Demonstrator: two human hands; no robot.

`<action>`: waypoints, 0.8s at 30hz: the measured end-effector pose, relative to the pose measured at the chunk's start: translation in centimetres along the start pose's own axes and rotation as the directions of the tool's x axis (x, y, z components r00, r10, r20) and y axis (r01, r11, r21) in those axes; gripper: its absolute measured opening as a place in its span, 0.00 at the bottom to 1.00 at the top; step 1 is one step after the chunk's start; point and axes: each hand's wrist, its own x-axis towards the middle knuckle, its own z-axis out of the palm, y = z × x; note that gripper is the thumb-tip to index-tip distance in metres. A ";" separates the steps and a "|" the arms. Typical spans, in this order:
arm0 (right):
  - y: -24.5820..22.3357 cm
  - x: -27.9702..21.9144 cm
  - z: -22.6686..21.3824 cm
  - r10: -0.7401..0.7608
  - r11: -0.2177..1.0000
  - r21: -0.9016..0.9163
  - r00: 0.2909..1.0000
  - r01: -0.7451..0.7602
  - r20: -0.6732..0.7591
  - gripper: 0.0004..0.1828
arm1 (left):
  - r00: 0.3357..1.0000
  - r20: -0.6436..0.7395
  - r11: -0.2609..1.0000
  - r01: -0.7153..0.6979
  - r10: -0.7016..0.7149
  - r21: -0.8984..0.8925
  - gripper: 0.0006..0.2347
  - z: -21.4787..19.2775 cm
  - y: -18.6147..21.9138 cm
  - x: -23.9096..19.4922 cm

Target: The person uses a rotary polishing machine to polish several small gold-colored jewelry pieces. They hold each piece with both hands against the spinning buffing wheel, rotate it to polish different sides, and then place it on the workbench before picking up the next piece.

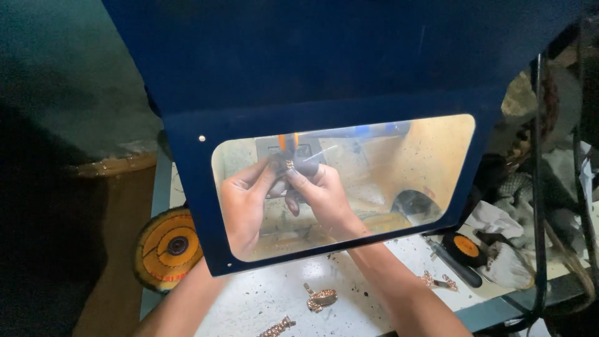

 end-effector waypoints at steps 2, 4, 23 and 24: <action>0.9 0.2 -0.2 -0.006 0.999 0.035 1.000 0.005 0.015 0.10 | 1.000 -0.005 1.000 -0.003 0.003 0.008 0.14 -0.1 -0.9 0.6; 0.8 0.1 -0.1 -0.017 0.998 0.069 0.999 0.015 0.034 0.09 | 1.000 -0.011 1.000 -0.012 0.012 0.015 0.14 -0.1 -1.1 0.8; -1.2 0.2 1.7 0.039 0.997 -0.071 0.999 -0.040 -0.012 0.16 | 0.998 0.031 0.998 0.049 -0.047 -0.044 0.13 0.0 1.7 0.0; -0.9 0.3 1.5 0.049 0.995 -0.083 0.998 -0.051 -0.026 0.16 | 0.998 0.037 0.997 0.060 -0.058 -0.048 0.13 0.0 1.6 0.1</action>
